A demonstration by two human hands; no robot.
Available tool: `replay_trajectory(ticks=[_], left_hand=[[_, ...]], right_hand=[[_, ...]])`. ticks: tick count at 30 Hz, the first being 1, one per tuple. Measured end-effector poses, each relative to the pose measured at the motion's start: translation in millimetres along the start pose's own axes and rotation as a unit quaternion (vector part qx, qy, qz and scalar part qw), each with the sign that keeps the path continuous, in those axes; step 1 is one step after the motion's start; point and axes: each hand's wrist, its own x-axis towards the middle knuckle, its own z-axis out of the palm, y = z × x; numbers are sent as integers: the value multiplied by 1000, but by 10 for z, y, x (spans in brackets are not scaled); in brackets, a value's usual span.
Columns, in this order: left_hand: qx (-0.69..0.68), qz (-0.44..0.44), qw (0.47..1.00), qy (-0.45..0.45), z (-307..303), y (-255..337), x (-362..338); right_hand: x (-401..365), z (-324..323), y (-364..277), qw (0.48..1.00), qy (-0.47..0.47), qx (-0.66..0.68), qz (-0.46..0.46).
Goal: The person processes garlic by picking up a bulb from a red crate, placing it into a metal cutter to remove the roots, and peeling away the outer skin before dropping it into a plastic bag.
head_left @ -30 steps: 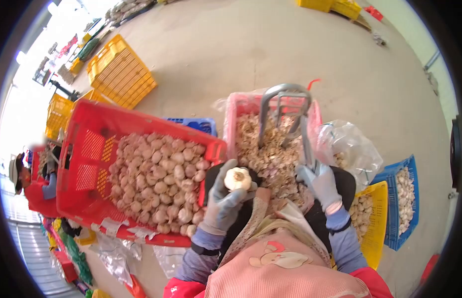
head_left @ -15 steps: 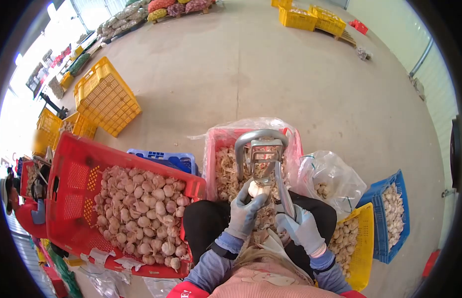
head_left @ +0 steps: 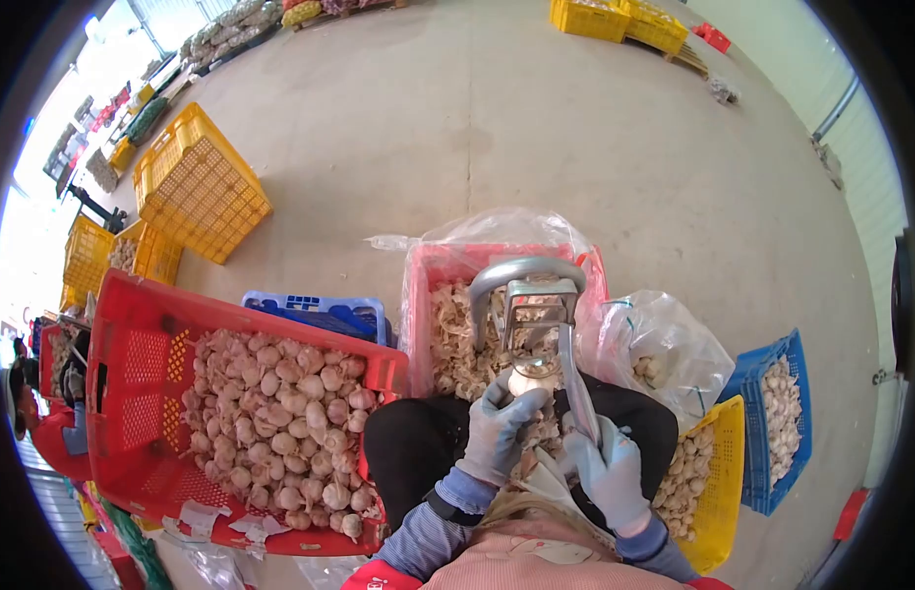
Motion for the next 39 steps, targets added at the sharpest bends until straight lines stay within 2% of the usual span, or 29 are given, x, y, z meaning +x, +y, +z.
replay_trajectory(ticks=[2,5,7,8,11,12,15,16,18,22,24,26,27,29,30,31,32,33,34,35,36,37,39], left_hand=[[28,3,1000,-13,-5,61,21],[38,13,999,-28,-52,5,121],[-27,39,997,-60,-31,-48,130],[-12,36,997,-71,-21,1,101],[66,38,993,-87,-154,201,-141],[111,48,988,-95,-198,244,-233],[178,34,977,-116,-259,163,-463],[188,28,974,-121,-229,110,-518],[165,8,977,-133,-208,51,-567],[290,78,947,-110,-382,-138,-571],[248,47,964,-82,-374,-191,-635],[178,-16,982,-58,-333,-170,-756],[202,-41,974,-89,-370,-171,-815],[250,-90,952,-150,-490,-162,-961],[349,-103,920,-148,-423,-62,-1105],[443,47,886,-128,-437,-24,-1089],[522,194,824,-103,-445,16,-1064],[585,332,736,-76,-449,42,-1049],[544,275,785,-109,-454,45,-1002],[498,219,827,-141,-462,40,-912],[447,163,863,-172,-466,32,-822],[392,107,891,-202,-455,32,-764],[284,72,933,-209,-405,23,-689]], right_hand=[[102,107,131,977,55,-170,-119],[228,249,306,986,72,-136,-64],[396,405,632,972,87,-212,-46],[479,448,692,964,91,-247,-42],[236,291,300,949,181,-117,-229],[90,200,229,942,172,-140,-252],[-106,191,149,979,8,56,-196],[-151,341,171,977,-3,167,-135],[-184,430,329,978,0,181,-99],[-185,482,408,985,-18,159,-68],[-185,505,453,987,-20,152,-39],[-133,678,977,992,-14,119,-33],[-128,613,746,977,-28,198,67],[-119,481,282,894,0,359,268],[-100,410,321,888,-19,359,286],[-70,321,381,882,-40,359,302],[-54,301,426,903,-42,337,264],[-63,303,489,921,-42,314,226],[-67,325,547,938,-43,290,187],[-63,385,592,979,-21,162,118],[-65,475,646,999,1,30,44],[-57,549,721,994,24,-102,-33],[15,544,744,984,77,-120,-107]])
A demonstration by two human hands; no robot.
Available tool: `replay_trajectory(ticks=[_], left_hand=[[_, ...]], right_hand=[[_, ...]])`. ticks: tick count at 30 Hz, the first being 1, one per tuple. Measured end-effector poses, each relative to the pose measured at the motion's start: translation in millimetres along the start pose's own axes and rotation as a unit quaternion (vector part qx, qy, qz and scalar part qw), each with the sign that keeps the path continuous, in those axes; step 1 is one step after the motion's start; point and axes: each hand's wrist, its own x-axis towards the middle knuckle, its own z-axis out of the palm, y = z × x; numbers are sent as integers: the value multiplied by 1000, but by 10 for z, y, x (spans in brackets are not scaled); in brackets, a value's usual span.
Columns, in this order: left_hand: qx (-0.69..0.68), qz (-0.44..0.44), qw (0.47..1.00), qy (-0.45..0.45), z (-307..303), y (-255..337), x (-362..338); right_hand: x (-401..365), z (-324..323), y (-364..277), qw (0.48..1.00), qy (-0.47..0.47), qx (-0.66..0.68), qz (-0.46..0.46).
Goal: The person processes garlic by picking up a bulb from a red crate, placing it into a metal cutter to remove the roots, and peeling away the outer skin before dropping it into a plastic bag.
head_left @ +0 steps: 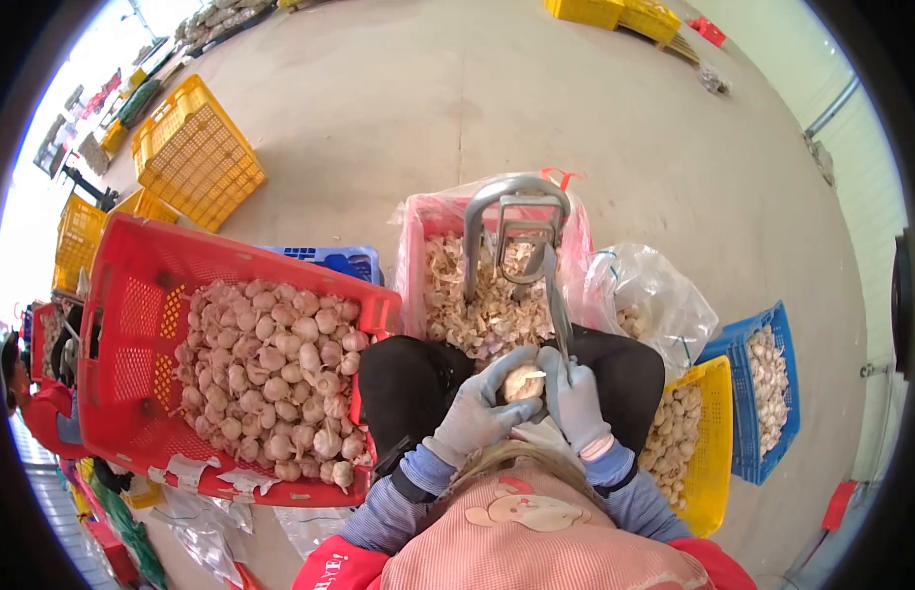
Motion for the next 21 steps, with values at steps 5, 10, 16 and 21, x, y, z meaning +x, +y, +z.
replay_trajectory(ticks=[5,10,16,21], left_hand=[[-126,-44,987,86,-74,74,147],[-171,-40,979,102,-144,33,390],[-178,-65,978,86,-225,175,650],[-164,-94,973,134,-280,241,790]], right_hand=[[418,-418,-380,979,174,29,-105],[543,-485,-59,990,-116,82,-18],[374,-954,-683,852,-184,447,202],[514,-292,-99,996,-78,29,22]])
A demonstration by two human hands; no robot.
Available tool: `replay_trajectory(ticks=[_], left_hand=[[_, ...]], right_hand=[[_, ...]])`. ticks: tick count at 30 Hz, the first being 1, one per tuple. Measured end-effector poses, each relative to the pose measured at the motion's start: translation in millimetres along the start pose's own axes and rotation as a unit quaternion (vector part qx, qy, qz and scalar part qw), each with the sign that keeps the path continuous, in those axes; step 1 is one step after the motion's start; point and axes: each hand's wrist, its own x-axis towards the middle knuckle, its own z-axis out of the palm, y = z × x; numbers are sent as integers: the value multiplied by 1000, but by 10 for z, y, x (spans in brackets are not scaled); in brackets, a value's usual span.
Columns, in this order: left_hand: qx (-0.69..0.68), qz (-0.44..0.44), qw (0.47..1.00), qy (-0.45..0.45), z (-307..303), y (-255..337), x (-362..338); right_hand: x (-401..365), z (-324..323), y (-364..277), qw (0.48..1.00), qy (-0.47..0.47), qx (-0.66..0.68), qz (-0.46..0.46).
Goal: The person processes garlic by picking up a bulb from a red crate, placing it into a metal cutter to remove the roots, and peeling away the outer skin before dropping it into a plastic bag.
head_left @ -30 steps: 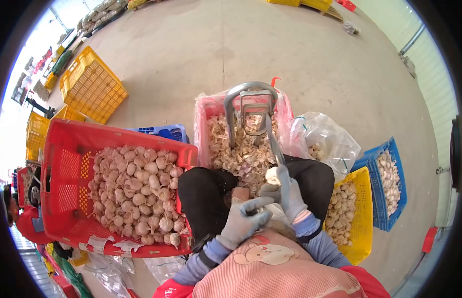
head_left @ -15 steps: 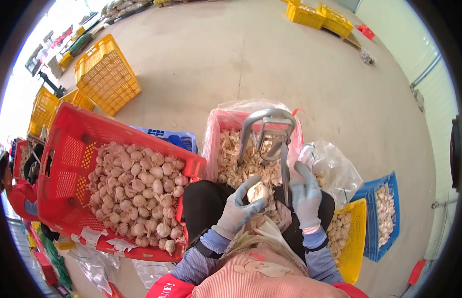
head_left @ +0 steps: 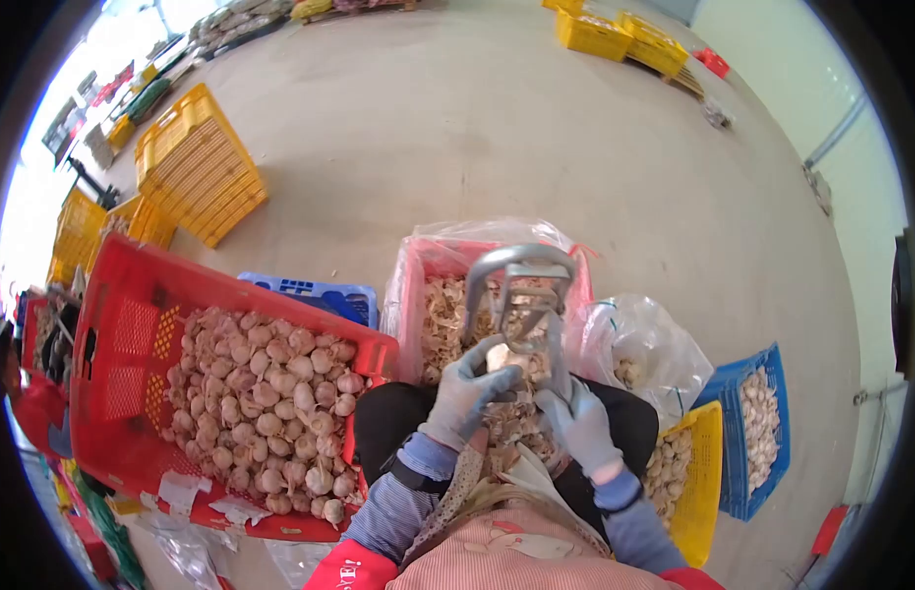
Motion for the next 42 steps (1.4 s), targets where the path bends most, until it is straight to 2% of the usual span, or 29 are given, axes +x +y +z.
replay_trajectory(ticks=[1,4,7,10,12,16,21,24,25,27,28,32,35,36,37,38,39,41,42], left_hand=[[-24,-16,1000,1,26,63,-30],[11,-12,1000,15,3,41,-90],[33,-6,999,11,20,26,-192],[-24,17,999,-11,59,-28,-180],[-44,27,999,-14,132,-36,-146],[78,75,994,7,29,-102,65],[97,30,994,39,-2,-5,9],[131,32,988,73,-47,-19,-83],[149,38,985,79,-92,-58,-91],[183,50,978,87,-159,-127,-109],[190,51,977,81,-164,-142,-130],[189,77,978,39,-108,-104,-190],[169,50,984,-32,30,50,-353],[163,37,984,-61,183,136,-441],[179,56,977,-105,352,156,-449],[193,75,967,-146,557,158,-410],[204,98,956,-184,758,152,-361],[378,184,885,-198,1183,143,-228],[459,207,845,-177,1327,165,-201]], right_hand=[[12,74,47,995,45,-80,-40],[-21,34,-84,992,75,-86,-46],[-9,12,-95,995,46,-90,0],[14,73,-16,994,67,-90,-9],[34,75,-9,995,48,-84,3],[158,71,-34,995,17,-80,53],[92,63,-59,993,4,-77,85],[-96,-308,-360,991,-83,24,105],[-166,-359,-393,978,-94,130,133],[-273,-436,-449,918,-111,333,183],[-296,-492,-518,911,-115,348,190],[-259,-389,-421,935,-104,291,173],[-191,-177,-183,997,-9,39,66],[-152,-145,-176,997,-19,28,76],[-101,-21,-67,998,35,-23,39],[-63,10,36,1000,18,-14,-3],[-26,20,99,999,0,-4,-45],[3,86,191,996,-4,3,-89],[-12,109,230,995,-1,-6,-101]])
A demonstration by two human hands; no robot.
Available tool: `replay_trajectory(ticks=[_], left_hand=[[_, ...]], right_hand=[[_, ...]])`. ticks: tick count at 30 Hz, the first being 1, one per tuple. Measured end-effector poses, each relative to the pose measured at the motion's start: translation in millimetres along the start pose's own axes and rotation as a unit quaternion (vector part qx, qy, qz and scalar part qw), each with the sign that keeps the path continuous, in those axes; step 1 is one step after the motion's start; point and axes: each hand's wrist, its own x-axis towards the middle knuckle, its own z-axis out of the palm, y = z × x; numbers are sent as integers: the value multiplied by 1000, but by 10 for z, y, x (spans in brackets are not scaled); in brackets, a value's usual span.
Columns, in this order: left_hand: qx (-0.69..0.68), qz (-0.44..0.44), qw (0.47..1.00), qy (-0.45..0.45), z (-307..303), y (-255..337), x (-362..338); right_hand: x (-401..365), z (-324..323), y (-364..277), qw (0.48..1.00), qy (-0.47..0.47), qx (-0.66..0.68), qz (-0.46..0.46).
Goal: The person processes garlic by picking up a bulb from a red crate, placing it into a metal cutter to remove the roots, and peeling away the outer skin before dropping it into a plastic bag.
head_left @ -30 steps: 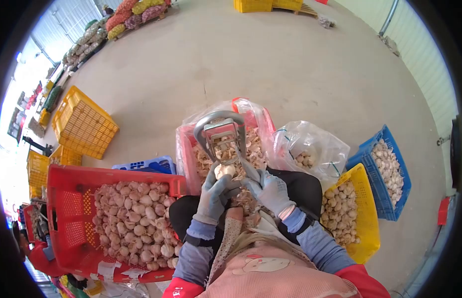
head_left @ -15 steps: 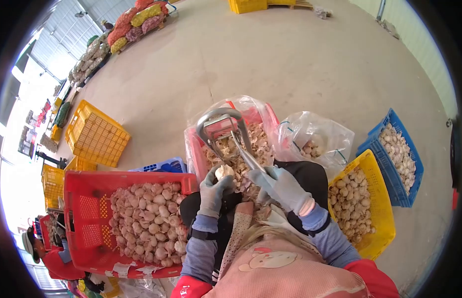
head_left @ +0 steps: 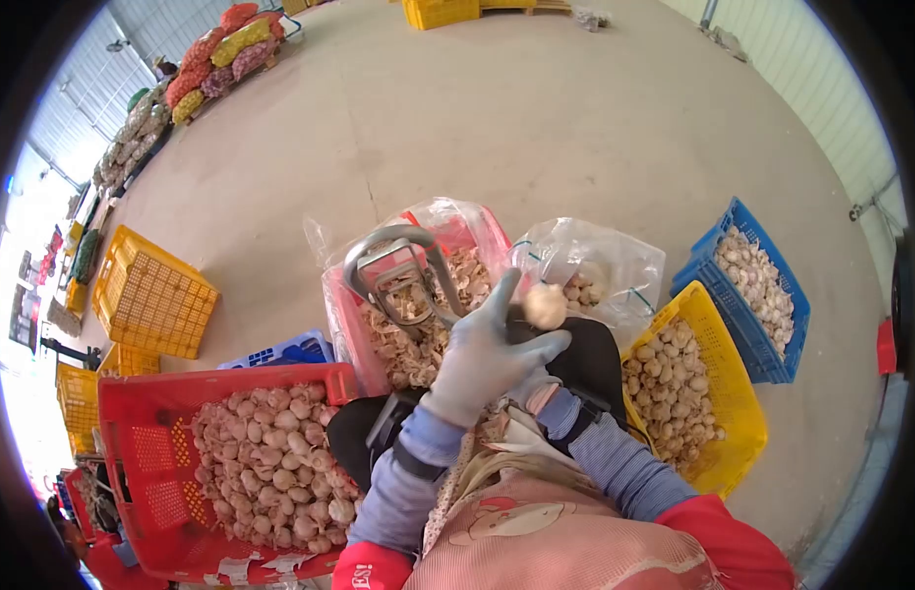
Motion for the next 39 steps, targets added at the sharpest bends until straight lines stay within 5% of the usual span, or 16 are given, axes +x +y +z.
replay_trajectory(ticks=[3,7,8,12,16,18,20,21,23,25,27,30,33,36,38,39], left_hand=[[74,32,997,-13,-12,46,66],[-164,14,979,119,-604,-129,-501],[-136,-73,965,213,-850,-349,-766],[-18,-182,869,460,-1904,-953,-2041],[174,-320,843,396,-2051,-1490,-3090],[297,-297,861,288,-1865,-1735,-3228],[332,-237,865,291,-1702,-2302,-3315],[289,-277,872,283,-1622,-2251,-3182],[13,-347,860,375,-1441,-1973,-2846],[15,-280,867,413,-1360,-1877,-2655],[116,-198,878,420,-1258,-1677,-2440],[171,-194,878,404,-1022,-1360,-1992],[355,-178,870,294,-894,-1308,-1625],[319,-194,876,306,-894,-1321,-1526],[328,-181,871,317,-941,-1417,-1543],[327,-201,870,310,-938,-1358,-1472]], right_hand=[[-47,89,85,998,23,-61,23],[84,38,-95,984,37,-114,134],[82,110,-10,987,60,-111,103],[109,60,-128,988,64,-86,108],[122,80,-188,986,78,-62,131],[123,77,-181,982,48,-120,137],[73,81,28,987,35,-145,56],[48,-72,-180,990,38,-38,127],[-117,-375,-310,995,54,10,83],[-223,-791,-206,993,89,77,32],[-322,-1176,30,983,138,41,114],[-335,-1467,968,941,107,-146,287],[-180,-1394,1729,930,17,-216,296],[224,-1263,2000,931,-97,-194,294],[470,-968,2647,897,-189,-216,335],[434,-750,3188,935,-153,-146,285]])
